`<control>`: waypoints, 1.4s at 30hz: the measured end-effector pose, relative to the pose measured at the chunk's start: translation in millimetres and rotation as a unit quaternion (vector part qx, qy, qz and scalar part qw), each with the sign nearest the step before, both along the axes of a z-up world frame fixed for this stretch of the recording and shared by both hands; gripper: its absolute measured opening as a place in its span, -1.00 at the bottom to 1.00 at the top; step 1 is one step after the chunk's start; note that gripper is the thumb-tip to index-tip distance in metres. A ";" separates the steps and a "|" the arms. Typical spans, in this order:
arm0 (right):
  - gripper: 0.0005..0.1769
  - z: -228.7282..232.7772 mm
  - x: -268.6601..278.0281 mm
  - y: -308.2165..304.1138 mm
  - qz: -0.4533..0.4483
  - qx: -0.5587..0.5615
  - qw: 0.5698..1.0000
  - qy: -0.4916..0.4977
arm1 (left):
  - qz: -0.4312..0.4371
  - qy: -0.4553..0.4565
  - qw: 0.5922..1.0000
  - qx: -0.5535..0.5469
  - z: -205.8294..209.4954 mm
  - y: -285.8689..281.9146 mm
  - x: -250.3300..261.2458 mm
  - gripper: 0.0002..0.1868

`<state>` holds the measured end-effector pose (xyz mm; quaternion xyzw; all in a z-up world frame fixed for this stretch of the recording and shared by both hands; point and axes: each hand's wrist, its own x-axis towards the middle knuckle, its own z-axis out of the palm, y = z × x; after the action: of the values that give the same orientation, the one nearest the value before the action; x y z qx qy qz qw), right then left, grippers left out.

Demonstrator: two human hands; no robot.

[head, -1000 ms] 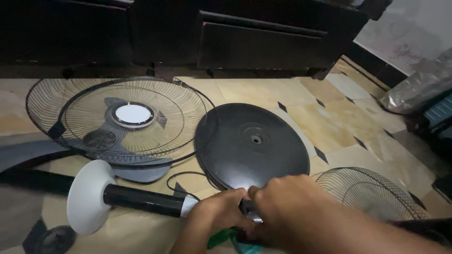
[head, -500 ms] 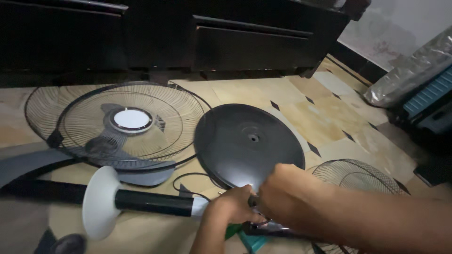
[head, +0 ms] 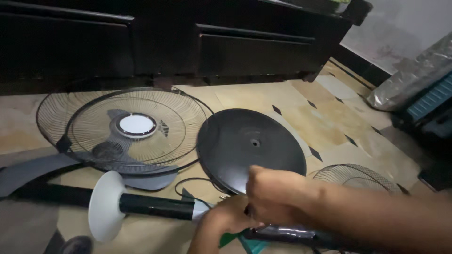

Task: The person uses a green-handled screwdriver to remove screws from the motor housing of a disassembled electric fan. They work on the motor casing while other fan components, including the cage and base, lie on the floor nearby.

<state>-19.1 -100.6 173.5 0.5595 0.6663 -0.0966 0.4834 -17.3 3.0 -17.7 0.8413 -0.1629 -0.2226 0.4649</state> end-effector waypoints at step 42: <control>-0.71 -78.9 -14.4 -139.5 -0.566 0.685 0.424 0.176 | 0.007 0.167 0.984 -0.056 -4.9 -1.0 28.3 -0.05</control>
<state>-33.5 -240.1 94.6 0.9283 0.1171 0.0440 -0.3502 11.0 2.0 -22.7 0.7661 -0.0894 -0.3479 0.5331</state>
